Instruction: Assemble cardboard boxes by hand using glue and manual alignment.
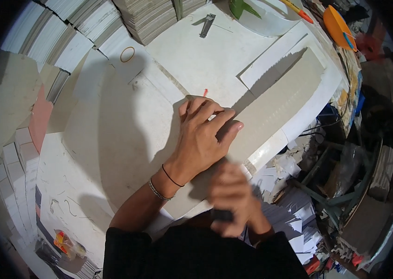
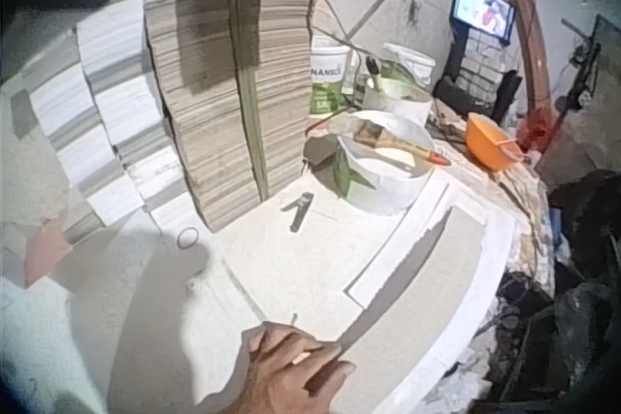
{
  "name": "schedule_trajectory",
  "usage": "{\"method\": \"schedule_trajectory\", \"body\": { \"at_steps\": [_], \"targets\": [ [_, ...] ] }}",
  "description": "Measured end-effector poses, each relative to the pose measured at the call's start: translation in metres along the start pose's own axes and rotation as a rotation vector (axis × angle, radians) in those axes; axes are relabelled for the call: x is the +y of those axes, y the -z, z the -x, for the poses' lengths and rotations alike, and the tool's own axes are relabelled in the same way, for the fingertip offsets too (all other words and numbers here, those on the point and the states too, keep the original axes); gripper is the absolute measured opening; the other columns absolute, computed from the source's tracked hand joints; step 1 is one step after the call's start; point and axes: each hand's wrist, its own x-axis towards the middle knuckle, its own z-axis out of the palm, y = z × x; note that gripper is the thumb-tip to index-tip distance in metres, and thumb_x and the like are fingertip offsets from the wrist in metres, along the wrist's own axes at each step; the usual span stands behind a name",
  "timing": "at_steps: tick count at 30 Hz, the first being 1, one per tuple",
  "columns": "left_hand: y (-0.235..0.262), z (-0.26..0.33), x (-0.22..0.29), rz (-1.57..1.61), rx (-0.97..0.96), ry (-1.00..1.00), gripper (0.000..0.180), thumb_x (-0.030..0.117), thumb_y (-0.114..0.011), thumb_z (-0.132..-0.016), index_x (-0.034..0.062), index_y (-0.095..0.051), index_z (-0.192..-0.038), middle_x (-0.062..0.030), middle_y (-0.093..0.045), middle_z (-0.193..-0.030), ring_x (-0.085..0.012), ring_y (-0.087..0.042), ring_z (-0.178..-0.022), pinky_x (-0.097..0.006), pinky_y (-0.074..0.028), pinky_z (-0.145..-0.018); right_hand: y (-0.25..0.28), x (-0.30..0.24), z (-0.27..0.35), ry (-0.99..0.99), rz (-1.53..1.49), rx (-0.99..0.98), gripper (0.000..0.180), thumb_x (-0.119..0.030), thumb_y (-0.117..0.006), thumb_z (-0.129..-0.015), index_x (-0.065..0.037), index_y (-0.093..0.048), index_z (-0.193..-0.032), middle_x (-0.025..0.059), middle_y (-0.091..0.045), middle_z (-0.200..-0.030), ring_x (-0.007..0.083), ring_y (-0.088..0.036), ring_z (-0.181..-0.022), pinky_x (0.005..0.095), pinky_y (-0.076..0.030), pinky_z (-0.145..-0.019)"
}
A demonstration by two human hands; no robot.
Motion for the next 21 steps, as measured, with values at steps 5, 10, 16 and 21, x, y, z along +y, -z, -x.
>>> {"method": "schedule_trajectory", "body": {
  "at_steps": [5,10,16,21],
  "targets": [
    [0.006,0.004,0.000,-0.036,0.002,-0.007,0.025,0.025,-0.082,-0.084,0.0075,-0.076,-0.101,-0.0030,-0.065,-0.096,-0.0244,-0.055,-0.100,-0.043,-0.035,-0.095,-0.012,-0.009,-0.007,0.011,-0.456,-0.366,0.039,-0.044,-0.065,-0.066,-0.006,-0.060,-0.075,0.0082,-0.058,-0.076,0.0316,-0.057,-0.079,0.0435,-0.039,-0.081],
    [0.001,0.008,-0.010,-0.107,-0.051,-0.042,0.034,0.022,-0.082,-0.082,0.0079,-0.074,-0.111,-0.0033,-0.065,-0.109,-0.0235,-0.057,-0.109,-0.041,-0.039,-0.103,0.040,-0.013,-0.064,-0.172,-0.635,-0.040,0.047,-0.040,-0.065,-0.072,-0.003,-0.056,-0.099,0.0126,-0.059,-0.091,0.0279,-0.057,-0.093,0.0428,-0.040,-0.090],
    [-0.010,0.041,-0.019,-0.439,-0.215,-0.114,0.044,0.016,-0.075,-0.084,0.0019,-0.065,-0.125,-0.0105,-0.064,-0.127,-0.0321,-0.061,-0.119,-0.049,-0.051,-0.096,0.023,0.046,-0.150,0.081,0.364,-0.415,0.050,0.005,-0.070,-0.068,-0.002,-0.058,-0.116,0.0140,-0.060,-0.113,0.0343,-0.055,-0.113,0.0451,-0.041,-0.105],
    [0.002,0.018,-0.003,-0.061,-0.260,0.012,0.049,0.014,-0.075,-0.086,0.0035,-0.059,-0.131,-0.0144,-0.062,-0.132,-0.0306,-0.060,-0.119,-0.052,-0.048,-0.094,0.001,0.058,-0.183,0.189,0.505,-0.352,0.049,0.003,-0.068,-0.073,-0.002,-0.066,-0.122,0.0161,-0.062,-0.125,0.0331,-0.051,-0.127,0.0449,-0.040,-0.106]
  ]
}}
